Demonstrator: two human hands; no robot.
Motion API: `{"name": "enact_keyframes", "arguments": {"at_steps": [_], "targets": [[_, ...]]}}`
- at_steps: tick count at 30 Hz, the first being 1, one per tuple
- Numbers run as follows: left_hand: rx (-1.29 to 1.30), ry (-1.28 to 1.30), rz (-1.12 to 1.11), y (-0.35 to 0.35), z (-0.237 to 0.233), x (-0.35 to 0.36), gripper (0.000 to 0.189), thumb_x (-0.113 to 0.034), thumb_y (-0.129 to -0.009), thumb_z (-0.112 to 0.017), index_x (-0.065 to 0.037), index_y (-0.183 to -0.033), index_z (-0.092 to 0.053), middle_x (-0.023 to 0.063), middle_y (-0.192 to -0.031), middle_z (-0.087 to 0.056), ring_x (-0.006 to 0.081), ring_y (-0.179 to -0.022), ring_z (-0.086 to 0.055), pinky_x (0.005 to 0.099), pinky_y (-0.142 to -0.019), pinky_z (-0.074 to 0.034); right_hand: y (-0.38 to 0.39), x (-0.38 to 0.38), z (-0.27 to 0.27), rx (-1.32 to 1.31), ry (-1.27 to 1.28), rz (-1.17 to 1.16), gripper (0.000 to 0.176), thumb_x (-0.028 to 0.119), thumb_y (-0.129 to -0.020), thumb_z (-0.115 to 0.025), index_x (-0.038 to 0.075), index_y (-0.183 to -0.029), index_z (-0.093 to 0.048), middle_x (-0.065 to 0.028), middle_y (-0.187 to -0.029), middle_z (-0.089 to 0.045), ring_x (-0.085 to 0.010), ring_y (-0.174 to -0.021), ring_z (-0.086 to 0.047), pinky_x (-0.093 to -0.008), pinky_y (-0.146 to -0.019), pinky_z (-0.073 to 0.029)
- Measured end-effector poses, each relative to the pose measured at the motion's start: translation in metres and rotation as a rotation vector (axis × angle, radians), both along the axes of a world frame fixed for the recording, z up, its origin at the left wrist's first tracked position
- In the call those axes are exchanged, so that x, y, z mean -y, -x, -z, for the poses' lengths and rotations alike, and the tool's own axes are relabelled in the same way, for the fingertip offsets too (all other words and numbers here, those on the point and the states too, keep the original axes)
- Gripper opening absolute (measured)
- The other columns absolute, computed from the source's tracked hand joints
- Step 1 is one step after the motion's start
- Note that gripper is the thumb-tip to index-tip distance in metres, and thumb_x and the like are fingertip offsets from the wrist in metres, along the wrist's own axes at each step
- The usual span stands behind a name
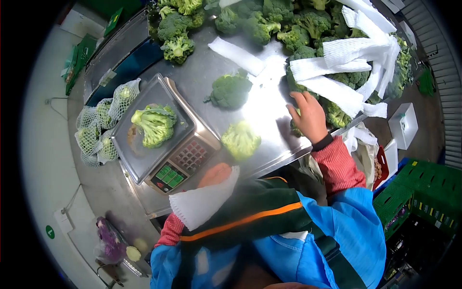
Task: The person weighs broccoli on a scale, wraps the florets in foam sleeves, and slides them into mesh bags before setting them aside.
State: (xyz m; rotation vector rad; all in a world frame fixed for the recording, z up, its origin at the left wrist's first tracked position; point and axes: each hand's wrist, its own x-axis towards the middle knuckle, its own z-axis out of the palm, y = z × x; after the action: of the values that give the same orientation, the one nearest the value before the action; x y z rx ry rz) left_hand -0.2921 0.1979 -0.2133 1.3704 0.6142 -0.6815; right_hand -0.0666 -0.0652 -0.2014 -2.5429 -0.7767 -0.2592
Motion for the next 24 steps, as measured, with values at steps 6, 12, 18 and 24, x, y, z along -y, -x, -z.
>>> {"name": "enact_keyframes", "arguments": {"at_steps": [6, 12, 18, 24], "targets": [[0.058, -0.135, 0.103, -0.015, 0.001, 0.016, 0.026, -0.029, -0.096, -0.051, -0.005, -0.098, -0.06, 0.0069, -0.088, -0.059, 0.0145, -0.084, -0.057, 0.0287, -0.074, -0.046, -0.082, -0.022, -0.019, 0.28, 0.263, -0.08, 0.034, 0.03, -0.08, -0.066, 0.009, -0.107, -0.059, -0.0088, -0.089, -0.059, -0.026, -0.084, -0.057, -0.0397, -0.072, -0.046], [0.08, 0.032, 0.035, -0.024, 0.004, 0.002, 0.02, -0.022, -0.096, -0.052, -0.005, -0.103, -0.058, 0.0049, -0.093, -0.059, 0.0128, -0.087, -0.056, 0.0274, -0.075, -0.047, -0.114, 0.059, -0.01, 0.306, 0.568, 0.259, 0.014, 0.023, -0.078, -0.064, 0.01, -0.081, -0.061, -0.0074, -0.085, -0.062, -0.0253, -0.085, -0.061, -0.041, -0.074, -0.045], [0.113, 0.165, -0.09, -0.052, -0.008, 0.004, 0.015, -0.02, -0.097, -0.051, -0.006, -0.099, -0.055, 0.0002, -0.089, -0.057, 0.007, -0.079, -0.054, 0.0224, -0.067, -0.046, -0.109, 0.083, 0.009, 0.329, 0.734, 0.384, 0.007, 0.014, -0.077, -0.056, 0.011, -0.073, -0.061, -0.0061, -0.073, -0.063, -0.0248, -0.07, -0.062, -0.039, -0.062, -0.046], [0.16, 0.124, -0.091, -0.092, -0.012, 0.016, 0.015, -0.022, -0.097, -0.051, -0.007, -0.1, -0.053, -0.0002, -0.085, -0.057, 0.0063, -0.071, -0.054, 0.0213, -0.062, -0.045, -0.087, 0.039, -0.028, 0.269, 0.235, 0.087, 0.018, 0.015, -0.074, -0.07, 0.007, -0.076, -0.055, -0.0096, -0.071, -0.054, -0.0286, -0.07, -0.055, -0.0389, -0.059, -0.044]]}}
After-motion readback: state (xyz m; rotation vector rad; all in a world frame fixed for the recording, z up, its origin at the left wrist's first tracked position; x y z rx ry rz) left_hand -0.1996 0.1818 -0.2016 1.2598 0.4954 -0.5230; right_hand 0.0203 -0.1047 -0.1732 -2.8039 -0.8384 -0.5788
